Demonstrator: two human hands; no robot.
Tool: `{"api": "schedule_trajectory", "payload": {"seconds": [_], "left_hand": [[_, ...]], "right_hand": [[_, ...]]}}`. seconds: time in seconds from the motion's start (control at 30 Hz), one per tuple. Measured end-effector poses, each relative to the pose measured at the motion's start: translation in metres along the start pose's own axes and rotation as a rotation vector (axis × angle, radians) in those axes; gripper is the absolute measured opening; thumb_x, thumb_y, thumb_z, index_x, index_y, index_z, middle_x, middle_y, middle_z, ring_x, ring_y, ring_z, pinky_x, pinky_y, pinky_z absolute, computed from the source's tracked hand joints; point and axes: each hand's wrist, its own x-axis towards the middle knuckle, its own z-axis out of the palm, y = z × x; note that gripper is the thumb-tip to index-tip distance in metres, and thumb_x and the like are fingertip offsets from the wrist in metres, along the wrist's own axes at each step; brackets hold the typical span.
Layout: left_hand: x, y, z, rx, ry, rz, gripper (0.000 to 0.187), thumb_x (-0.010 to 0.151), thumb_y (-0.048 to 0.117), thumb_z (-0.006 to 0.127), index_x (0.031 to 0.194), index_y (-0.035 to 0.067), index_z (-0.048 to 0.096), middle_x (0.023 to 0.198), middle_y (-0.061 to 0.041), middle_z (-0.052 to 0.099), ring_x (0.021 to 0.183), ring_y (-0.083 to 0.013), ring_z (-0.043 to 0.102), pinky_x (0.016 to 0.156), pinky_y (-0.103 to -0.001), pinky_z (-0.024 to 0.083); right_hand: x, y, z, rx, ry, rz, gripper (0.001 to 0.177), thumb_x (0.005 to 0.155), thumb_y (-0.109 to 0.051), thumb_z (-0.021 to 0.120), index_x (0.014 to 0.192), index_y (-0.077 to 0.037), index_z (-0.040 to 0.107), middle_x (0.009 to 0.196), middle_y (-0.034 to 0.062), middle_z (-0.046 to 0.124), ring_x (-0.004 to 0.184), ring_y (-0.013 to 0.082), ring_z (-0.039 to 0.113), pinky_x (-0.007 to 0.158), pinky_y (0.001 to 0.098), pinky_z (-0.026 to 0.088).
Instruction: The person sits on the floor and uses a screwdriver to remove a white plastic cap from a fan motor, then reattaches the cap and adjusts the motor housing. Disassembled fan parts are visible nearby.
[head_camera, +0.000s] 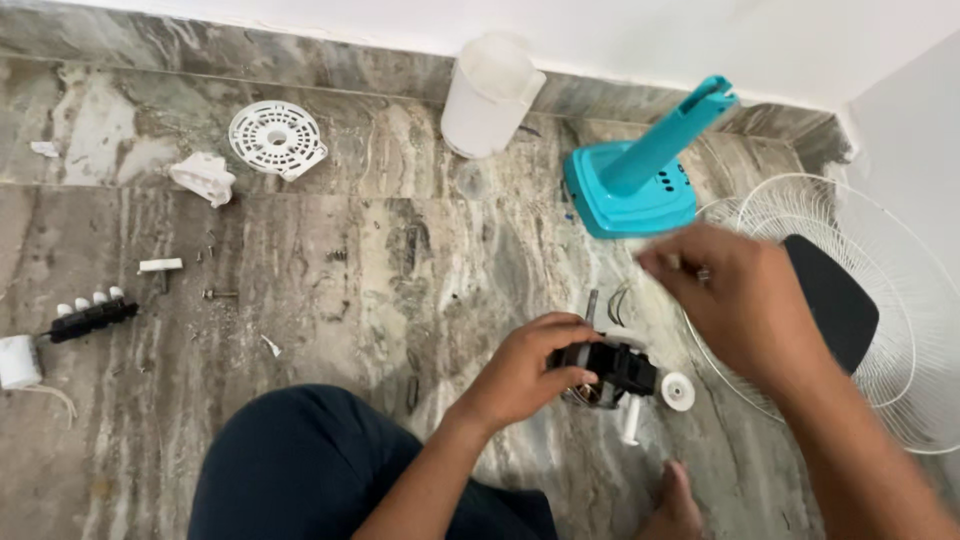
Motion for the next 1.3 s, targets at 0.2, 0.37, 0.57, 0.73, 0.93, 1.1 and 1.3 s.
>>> {"api": "schedule_trajectory", "payload": {"seconds": [0.2,0.37,0.57,0.73,0.93,1.1,1.3], "left_hand": [[0.0,0.012,0.012,0.054,-0.098,-0.082,0.041,0.085,0.015,0.082,0.122,0.001,0.069,0.128,-0.013,0.065,0.111,-0.026,0.068,0.094,-0.037,0.055],[0.006,0.014,0.021,0.02,-0.182,-0.122,0.045,0.086,0.015,0.078,0.128,0.002,0.067,0.133,-0.012,0.063,0.119,-0.0261,0.067,0.095,-0.036,0.057],[0.015,0.009,0.012,0.036,-0.199,-0.175,0.046,0.087,0.021,0.078,0.128,0.004,0.067,0.131,-0.012,0.063,0.117,-0.0265,0.068,0.095,-0.037,0.057],[0.019,0.005,0.007,0.041,-0.193,-0.188,0.046,0.087,0.019,0.077,0.13,0.004,0.066,0.133,-0.012,0.063,0.12,-0.0278,0.067,0.097,-0.038,0.056],[0.018,0.001,0.01,0.121,-0.186,-0.097,0.045,0.085,0.013,0.077,0.129,0.004,0.067,0.138,-0.014,0.062,0.127,-0.0315,0.064,0.102,-0.04,0.054],[0.017,0.002,0.01,0.118,-0.2,-0.147,0.045,0.087,0.017,0.075,0.13,0.006,0.068,0.14,-0.013,0.062,0.127,-0.0302,0.065,0.1,-0.039,0.056],[0.019,0.003,0.007,0.111,-0.25,-0.246,0.046,0.09,0.033,0.069,0.129,0.008,0.067,0.14,-0.01,0.059,0.123,-0.0281,0.065,0.096,-0.04,0.056]], "right_hand": [[-0.066,0.038,0.026,0.199,-0.022,0.216,0.015,0.079,-0.009,0.079,0.094,-0.007,0.08,0.086,0.0073,0.08,0.067,0.0176,0.074,0.06,0.0337,0.057],[-0.065,0.055,0.039,0.254,-0.084,0.097,0.013,0.077,-0.007,0.078,0.091,-0.006,0.08,0.086,0.0074,0.08,0.072,0.0166,0.077,0.063,0.0314,0.059],[-0.054,0.058,0.042,0.27,-0.222,0.348,0.02,0.077,-0.011,0.08,0.097,-0.012,0.081,0.083,0.0045,0.079,0.069,0.0193,0.074,0.059,0.0326,0.059],[-0.058,0.058,0.048,0.268,-0.197,0.164,0.035,0.079,-0.019,0.083,0.114,-0.017,0.078,0.087,0.0012,0.082,0.071,0.0168,0.073,0.062,0.0303,0.06],[-0.05,0.04,0.061,-0.202,-0.519,0.274,0.042,0.084,-0.034,0.076,0.122,-0.023,0.062,0.083,0.0057,0.077,0.082,0.0297,0.074,0.072,0.0441,0.057],[-0.04,0.036,0.052,-0.107,-0.432,0.228,0.036,0.084,-0.027,0.076,0.118,-0.021,0.071,0.084,0.0071,0.08,0.079,0.0292,0.075,0.068,0.042,0.057],[-0.028,0.073,0.027,0.119,-0.179,0.374,0.034,0.076,-0.014,0.076,0.11,-0.012,0.073,0.084,0.004,0.079,0.065,0.0154,0.071,0.058,0.0338,0.056]]}}
